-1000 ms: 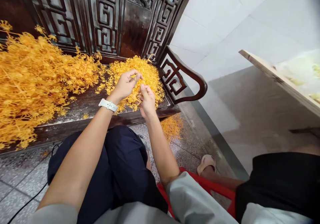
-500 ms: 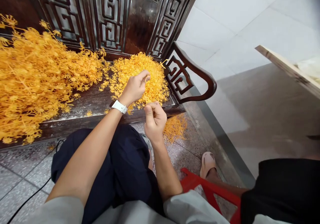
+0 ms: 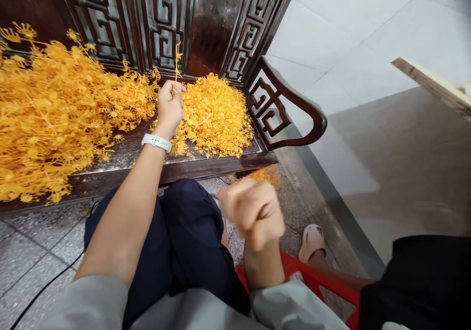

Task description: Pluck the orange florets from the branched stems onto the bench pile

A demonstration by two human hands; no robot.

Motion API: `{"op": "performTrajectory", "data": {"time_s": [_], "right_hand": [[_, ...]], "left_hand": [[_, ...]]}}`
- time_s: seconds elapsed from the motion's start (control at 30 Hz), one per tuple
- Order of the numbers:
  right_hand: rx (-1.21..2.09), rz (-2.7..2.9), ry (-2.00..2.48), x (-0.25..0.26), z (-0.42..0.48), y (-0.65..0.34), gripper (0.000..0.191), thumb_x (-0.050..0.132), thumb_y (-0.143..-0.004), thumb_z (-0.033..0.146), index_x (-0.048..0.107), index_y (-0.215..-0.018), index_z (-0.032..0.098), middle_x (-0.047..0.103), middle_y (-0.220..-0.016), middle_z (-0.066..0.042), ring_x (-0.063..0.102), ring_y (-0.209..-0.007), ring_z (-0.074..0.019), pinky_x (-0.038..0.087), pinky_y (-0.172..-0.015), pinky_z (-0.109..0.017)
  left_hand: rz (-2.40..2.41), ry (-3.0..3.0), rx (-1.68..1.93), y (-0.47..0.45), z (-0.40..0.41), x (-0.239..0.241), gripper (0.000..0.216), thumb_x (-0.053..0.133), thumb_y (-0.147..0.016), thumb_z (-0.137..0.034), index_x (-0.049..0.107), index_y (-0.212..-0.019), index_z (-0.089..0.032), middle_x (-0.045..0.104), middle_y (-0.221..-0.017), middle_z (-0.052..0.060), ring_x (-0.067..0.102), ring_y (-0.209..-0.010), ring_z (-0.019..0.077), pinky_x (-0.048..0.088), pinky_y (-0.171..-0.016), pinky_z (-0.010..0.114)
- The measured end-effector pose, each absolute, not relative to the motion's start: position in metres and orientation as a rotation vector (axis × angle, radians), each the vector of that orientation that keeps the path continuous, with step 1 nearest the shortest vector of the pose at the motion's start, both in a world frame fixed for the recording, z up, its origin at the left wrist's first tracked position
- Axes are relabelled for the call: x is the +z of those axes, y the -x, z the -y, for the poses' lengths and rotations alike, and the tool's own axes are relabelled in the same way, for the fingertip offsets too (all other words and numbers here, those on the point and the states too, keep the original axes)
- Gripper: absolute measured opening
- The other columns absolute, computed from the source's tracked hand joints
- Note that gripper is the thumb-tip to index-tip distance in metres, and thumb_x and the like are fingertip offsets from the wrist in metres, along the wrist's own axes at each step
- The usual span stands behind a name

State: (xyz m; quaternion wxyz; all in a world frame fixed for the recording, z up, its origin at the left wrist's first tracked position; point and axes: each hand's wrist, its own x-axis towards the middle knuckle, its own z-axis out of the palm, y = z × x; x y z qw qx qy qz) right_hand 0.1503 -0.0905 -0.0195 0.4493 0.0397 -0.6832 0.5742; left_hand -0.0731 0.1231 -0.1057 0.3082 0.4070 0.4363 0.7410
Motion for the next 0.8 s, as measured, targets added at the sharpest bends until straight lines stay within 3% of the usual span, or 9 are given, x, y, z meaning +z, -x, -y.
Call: {"op": "performTrajectory", "data": {"time_s": [0.07, 0.17, 0.27, 0.4, 0.5, 0.63, 0.7, 0.8], "right_hand": [[1.440, 1.443, -0.119, -0.021, 0.054, -0.159, 0.037, 0.077, -0.098, 0.052, 0.065, -0.075, 0.026, 0.052, -0.063, 0.003, 0.051, -0.054, -0.0102, 0.048, -0.052, -0.023], [1.479, 0.893, 0.466, -0.042, -0.003, -0.161, 0.044, 0.055, -0.102, 0.070, 0.068, -0.096, 0.029, 0.063, -0.090, -0.005, 0.067, -0.083, -0.0181, 0.062, -0.073, -0.033], [1.620, 0.373, 0.910, -0.075, -0.044, -0.150, 0.036, 0.050, -0.104, 0.060, 0.059, -0.110, 0.026, 0.062, -0.115, -0.010, 0.069, -0.108, -0.0201, 0.063, -0.085, -0.035], [1.711, 0.078, 1.078, -0.104, -0.065, -0.129, 0.018, 0.043, -0.106, 0.037, 0.054, -0.108, 0.023, 0.060, -0.113, -0.011, 0.066, -0.099, -0.0177, 0.060, -0.078, -0.030], [1.668, 0.103, 1.032, -0.101, -0.073, -0.119, 0.023, 0.044, -0.105, 0.038, 0.061, -0.107, 0.022, 0.063, -0.107, -0.009, 0.064, -0.098, -0.0175, 0.058, -0.079, -0.029], [1.527, 0.413, 1.018, -0.083, -0.090, -0.116, 0.027, 0.053, -0.102, 0.040, 0.072, -0.106, 0.021, 0.073, -0.122, -0.008, 0.064, -0.109, -0.0184, 0.056, -0.093, -0.033], [1.466, 0.639, 1.040, -0.077, -0.093, -0.114, 0.020, 0.059, -0.099, 0.033, 0.073, -0.102, 0.020, 0.076, -0.120, -0.006, 0.065, -0.097, -0.0160, 0.055, -0.085, -0.030], [1.602, 0.940, 1.031, -0.073, -0.082, -0.110, 0.016, 0.066, -0.097, 0.032, 0.072, -0.093, 0.017, 0.074, -0.089, -0.004, 0.061, -0.068, -0.0121, 0.049, -0.062, -0.026]], "left_hand": [[-1.111, -1.009, 1.869, 0.068, -0.116, -0.102, 0.049, 0.068, -0.104, -0.069, 0.058, -0.095, -0.022, 0.030, -0.066, -0.005, 0.033, -0.049, 0.0098, 0.028, -0.046, 0.022], [-1.039, -0.929, 1.768, 0.063, -0.103, -0.090, 0.045, 0.069, -0.105, -0.066, 0.055, -0.096, -0.024, 0.030, -0.062, -0.007, 0.027, -0.046, 0.0099, 0.024, -0.043, 0.024], [-0.983, -0.913, 1.730, 0.058, -0.092, -0.078, 0.038, 0.065, -0.110, -0.058, 0.053, -0.095, -0.026, 0.030, -0.059, -0.008, 0.024, -0.044, 0.0106, 0.021, -0.040, 0.024], [-0.935, -0.932, 1.716, 0.051, -0.087, -0.070, 0.036, 0.061, -0.113, -0.056, 0.052, -0.093, -0.027, 0.029, -0.058, -0.008, 0.022, -0.042, 0.0108, 0.021, -0.039, 0.024], [-0.919, -0.940, 1.701, 0.049, -0.087, -0.069, 0.036, 0.062, -0.112, -0.056, 0.053, -0.093, -0.027, 0.028, -0.058, -0.008, 0.022, -0.043, 0.0107, 0.022, -0.040, 0.025], [-0.890, -0.945, 1.687, 0.050, -0.090, -0.070, 0.034, 0.061, -0.114, -0.053, 0.053, -0.094, -0.026, 0.028, -0.058, -0.007, 0.022, -0.043, 0.0110, 0.025, -0.042, 0.026], [-0.876, -0.959, 1.699, 0.049, -0.092, -0.071, 0.034, 0.060, -0.114, -0.054, 0.053, -0.095, -0.027, 0.029, -0.058, -0.007, 0.024, -0.043, 0.0112, 0.026, -0.042, 0.026], [-0.880, -1.021, 1.734, 0.046, -0.096, -0.073, 0.044, 0.063, -0.107, -0.068, 0.056, -0.097, -0.026, 0.032, -0.062, -0.006, 0.029, -0.045, 0.0110, 0.028, -0.044, 0.026]]}}
